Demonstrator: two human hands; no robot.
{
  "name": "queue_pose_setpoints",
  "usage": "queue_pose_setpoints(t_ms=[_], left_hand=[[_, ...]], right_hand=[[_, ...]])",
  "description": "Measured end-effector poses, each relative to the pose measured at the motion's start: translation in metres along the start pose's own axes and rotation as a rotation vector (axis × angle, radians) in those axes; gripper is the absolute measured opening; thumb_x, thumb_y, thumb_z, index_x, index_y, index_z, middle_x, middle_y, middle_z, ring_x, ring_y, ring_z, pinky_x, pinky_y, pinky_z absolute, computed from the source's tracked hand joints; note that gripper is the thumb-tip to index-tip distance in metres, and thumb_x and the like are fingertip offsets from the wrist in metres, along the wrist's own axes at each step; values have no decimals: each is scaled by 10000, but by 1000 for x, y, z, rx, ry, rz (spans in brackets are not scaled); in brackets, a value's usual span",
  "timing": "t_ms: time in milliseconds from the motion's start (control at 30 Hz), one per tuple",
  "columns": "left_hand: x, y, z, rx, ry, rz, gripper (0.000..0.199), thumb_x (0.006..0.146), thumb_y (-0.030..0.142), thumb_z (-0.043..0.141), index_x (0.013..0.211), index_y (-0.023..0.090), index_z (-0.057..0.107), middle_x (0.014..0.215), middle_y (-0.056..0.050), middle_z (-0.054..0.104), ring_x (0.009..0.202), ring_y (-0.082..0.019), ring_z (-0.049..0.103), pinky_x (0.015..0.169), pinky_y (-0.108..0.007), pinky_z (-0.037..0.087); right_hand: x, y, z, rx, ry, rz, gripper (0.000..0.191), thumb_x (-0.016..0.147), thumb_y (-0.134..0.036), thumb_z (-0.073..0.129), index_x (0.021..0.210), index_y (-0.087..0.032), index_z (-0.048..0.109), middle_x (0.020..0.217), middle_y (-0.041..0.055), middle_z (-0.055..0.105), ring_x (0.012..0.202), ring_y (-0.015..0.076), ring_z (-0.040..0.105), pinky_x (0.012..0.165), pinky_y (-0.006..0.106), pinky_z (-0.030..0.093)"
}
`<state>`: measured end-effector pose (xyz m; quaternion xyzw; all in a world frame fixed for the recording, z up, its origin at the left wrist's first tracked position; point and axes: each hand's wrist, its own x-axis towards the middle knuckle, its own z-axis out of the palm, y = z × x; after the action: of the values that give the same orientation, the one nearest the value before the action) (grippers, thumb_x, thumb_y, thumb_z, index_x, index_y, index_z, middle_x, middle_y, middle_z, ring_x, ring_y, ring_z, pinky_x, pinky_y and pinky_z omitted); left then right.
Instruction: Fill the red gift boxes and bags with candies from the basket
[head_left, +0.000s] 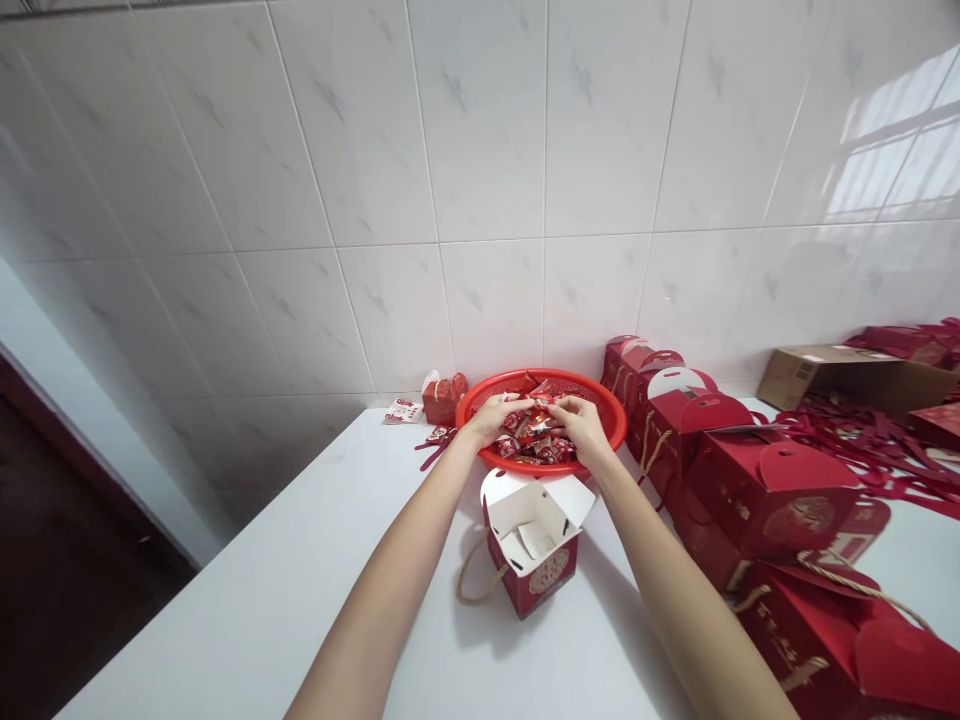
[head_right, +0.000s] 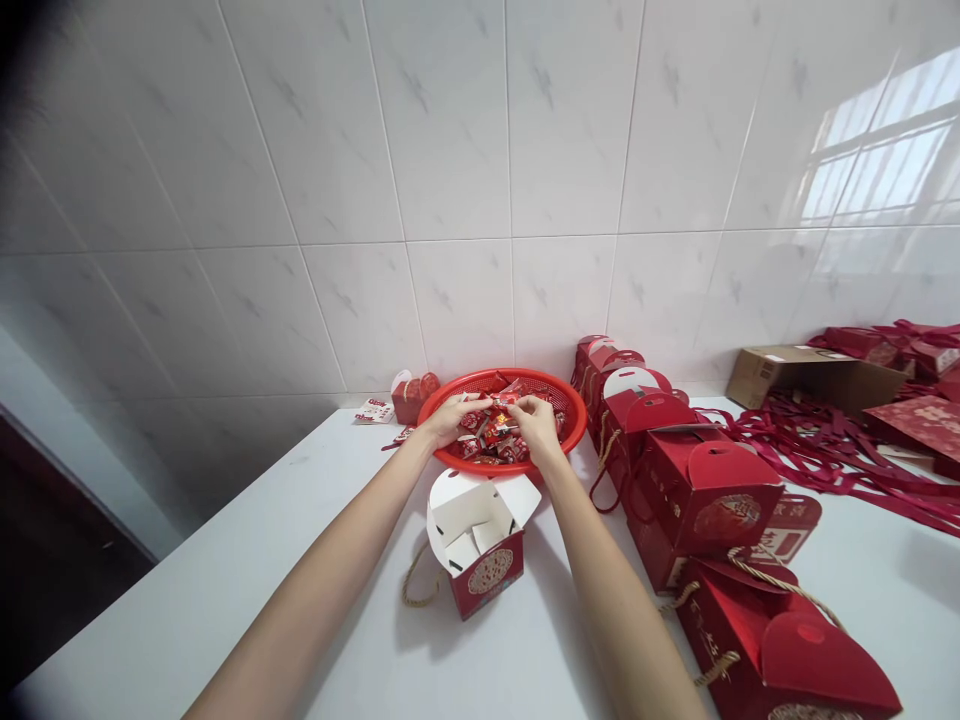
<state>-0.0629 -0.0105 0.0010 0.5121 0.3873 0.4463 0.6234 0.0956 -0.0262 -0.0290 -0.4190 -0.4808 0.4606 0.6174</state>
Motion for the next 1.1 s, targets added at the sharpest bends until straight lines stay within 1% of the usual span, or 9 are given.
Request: queue_pose_setpoints(t_ms=[100,233,367,500,600,700,867,967,1100], left_hand=[[-2,0,0,17,-7,2,272,576,193,893,745,159,683,717,6,693,638,-134,621,522,-218,442],[-1,-1,-1,40,-10,3,224,643,270,867,758,162,708,755,-8,706,663,-140,629,546,-229,442],[1,-3,-2,55,-27,6,238,637,277,871,767,161,710,760,-4,702,664,-135,631,585,-238,465],[4,-4,-3,60,-32,20,253,675,358,839,776,161,716,737,0,696,609,-116,595,564,-235,448],[3,-4,-3,82,-36,28,262,636,320,864,779,156,717,750,-16,708,597,-113,584,546,-229,422],[2,-5,-4,110,-29,62,261,583,238,889,737,150,698,718,-12,694,594,-102,571,551,-217,403],[6,-10,-8,157,-1,148,260,585,251,875,639,155,639,559,47,561,491,-72,462,507,-213,344],[9,-13,-9,176,20,205,259,580,254,865,631,162,628,565,50,556,500,-78,460,519,-217,344],[9,-12,-8,201,25,259,258,577,253,865,610,161,626,606,37,585,568,-97,507,577,-223,387]], right_hand=[[0,0,0,11,8,-10,309,615,-366,825,649,-176,583,624,-14,618,544,124,617,496,222,517],[0,0,-1,19,15,-20,312,610,-382,821,674,-186,587,637,-6,637,561,137,625,493,229,529],[0,0,-1,22,20,-25,314,609,-394,820,675,-185,596,656,7,660,584,145,632,494,224,531],[0,0,-1,26,22,-26,305,615,-398,808,674,-180,604,675,10,667,599,138,630,505,215,524],[-1,-1,-2,27,16,-27,303,610,-394,808,674,-176,608,676,6,660,595,126,621,510,207,515],[-1,-1,-2,26,-2,-24,308,601,-393,813,670,-169,612,660,2,649,574,118,614,517,213,519],[2,1,-1,14,-7,-25,330,606,-398,814,657,-175,577,615,-22,606,548,116,608,504,217,513],[2,2,0,0,-21,-25,352,617,-402,811,636,-185,535,575,-34,576,537,126,613,489,217,499],[0,2,0,-8,-56,-22,344,629,-382,799,632,-191,513,561,-47,568,520,132,623,481,217,489]])
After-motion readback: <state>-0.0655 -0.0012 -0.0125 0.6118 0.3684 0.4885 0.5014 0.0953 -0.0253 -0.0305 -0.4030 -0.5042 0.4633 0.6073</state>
